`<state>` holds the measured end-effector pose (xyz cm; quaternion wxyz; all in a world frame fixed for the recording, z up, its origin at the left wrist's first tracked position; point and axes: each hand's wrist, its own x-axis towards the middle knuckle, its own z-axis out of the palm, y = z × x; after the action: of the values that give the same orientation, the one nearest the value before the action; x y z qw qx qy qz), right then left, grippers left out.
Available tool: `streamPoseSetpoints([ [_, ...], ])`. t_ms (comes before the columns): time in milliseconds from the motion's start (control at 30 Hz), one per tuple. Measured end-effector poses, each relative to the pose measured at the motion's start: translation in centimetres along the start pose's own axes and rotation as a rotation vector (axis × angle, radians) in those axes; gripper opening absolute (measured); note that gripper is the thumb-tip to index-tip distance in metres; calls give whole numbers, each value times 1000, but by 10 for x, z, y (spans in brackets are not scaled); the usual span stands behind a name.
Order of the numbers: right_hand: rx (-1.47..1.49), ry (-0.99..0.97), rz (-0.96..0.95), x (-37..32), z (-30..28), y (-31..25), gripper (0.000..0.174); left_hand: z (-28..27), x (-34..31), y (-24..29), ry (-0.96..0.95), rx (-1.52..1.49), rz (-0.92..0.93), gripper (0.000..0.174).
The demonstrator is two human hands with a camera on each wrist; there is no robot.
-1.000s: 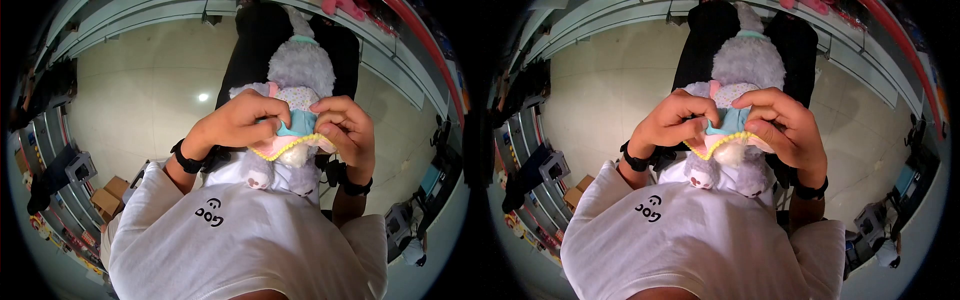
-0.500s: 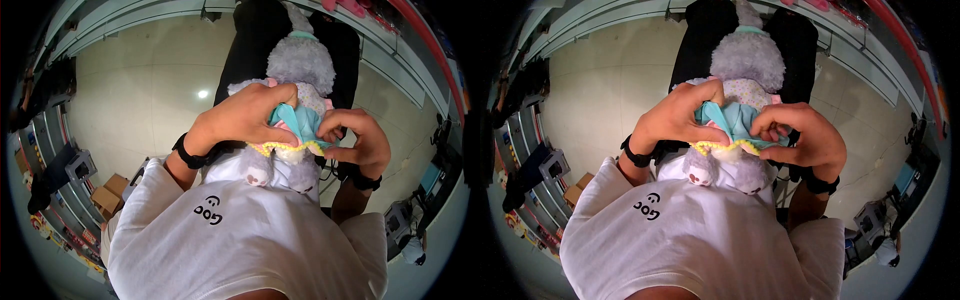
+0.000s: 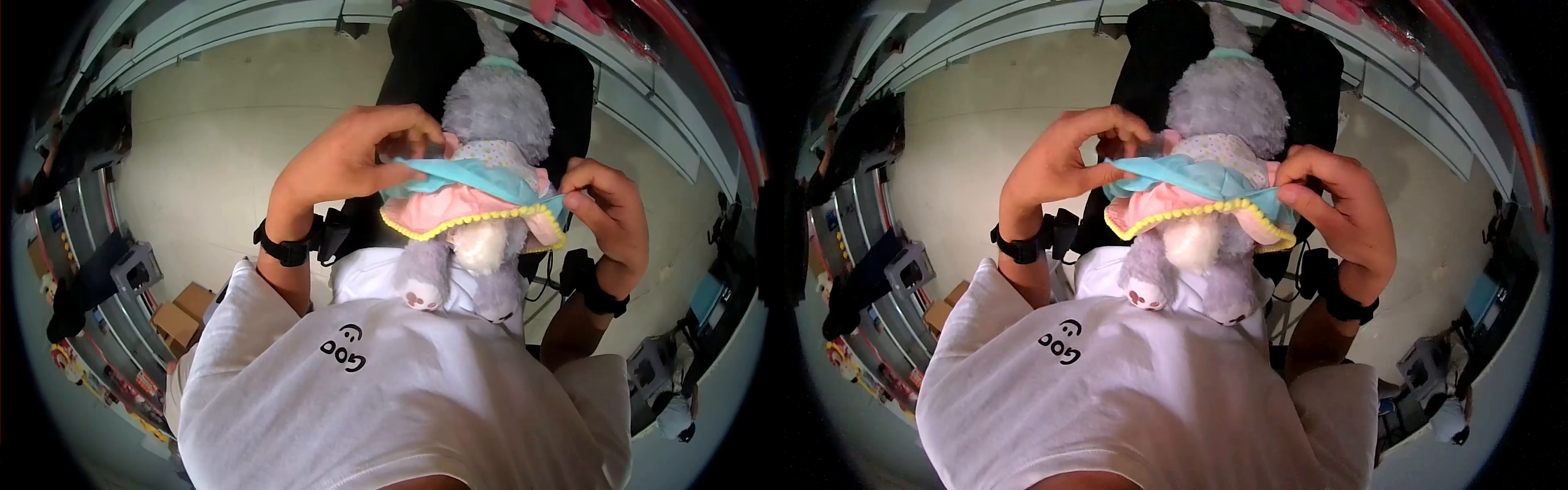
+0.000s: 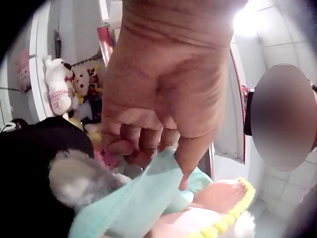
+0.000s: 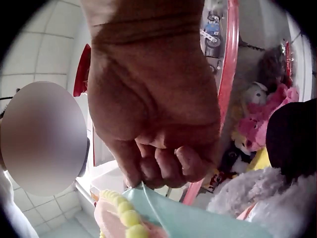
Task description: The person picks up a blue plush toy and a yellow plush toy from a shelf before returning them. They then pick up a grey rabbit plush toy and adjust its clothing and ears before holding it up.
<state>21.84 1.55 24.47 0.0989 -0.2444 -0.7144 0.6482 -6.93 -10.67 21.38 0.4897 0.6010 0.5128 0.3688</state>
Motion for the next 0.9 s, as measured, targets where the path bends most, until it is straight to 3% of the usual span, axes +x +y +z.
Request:
streamPoseSetpoints([
  [67,0,33,44,-2,-5,-5,8,-3,-3,-2,118,160,-96,11],
  [100,-1,27,38,-1,-8,-6,8,-1,-2,-2,125,164,-96,11],
  [167,-77,-42,-35,3,-12,-7,10,5,2,3,317,154,-221,5],
  [200,-54,-9,-67,4,-13,-2,23,6,3,9,300,117,-253,5],
  [233,-57,-14,-74,9,-9,-5,23,9,4,10,308,120,-250,5],
  [300,-28,160,-182,18,6,-14,40,14,6,10,314,12,-152,6],
  [333,-79,91,-212,20,9,-19,53,14,6,11,330,22,-144,7],
  [467,-168,113,-217,34,46,-38,49,13,6,15,347,97,-60,7],
  [533,-456,152,-215,43,56,-34,40,13,4,15,404,44,-15,7],
  [667,-269,230,-70,42,37,-10,36,9,1,20,372,-12,-84,8],
  [733,-214,431,-107,43,27,-12,23,6,-2,15,279,-25,3,24],
  [767,-215,433,-111,43,25,-11,23,6,-3,15,280,-22,7,24],
  [833,-200,550,-196,43,20,-9,21,6,-3,16,107,-54,105,47],
  [900,-183,557,-227,42,16,-10,19,9,-5,15,90,-9,68,46],
])
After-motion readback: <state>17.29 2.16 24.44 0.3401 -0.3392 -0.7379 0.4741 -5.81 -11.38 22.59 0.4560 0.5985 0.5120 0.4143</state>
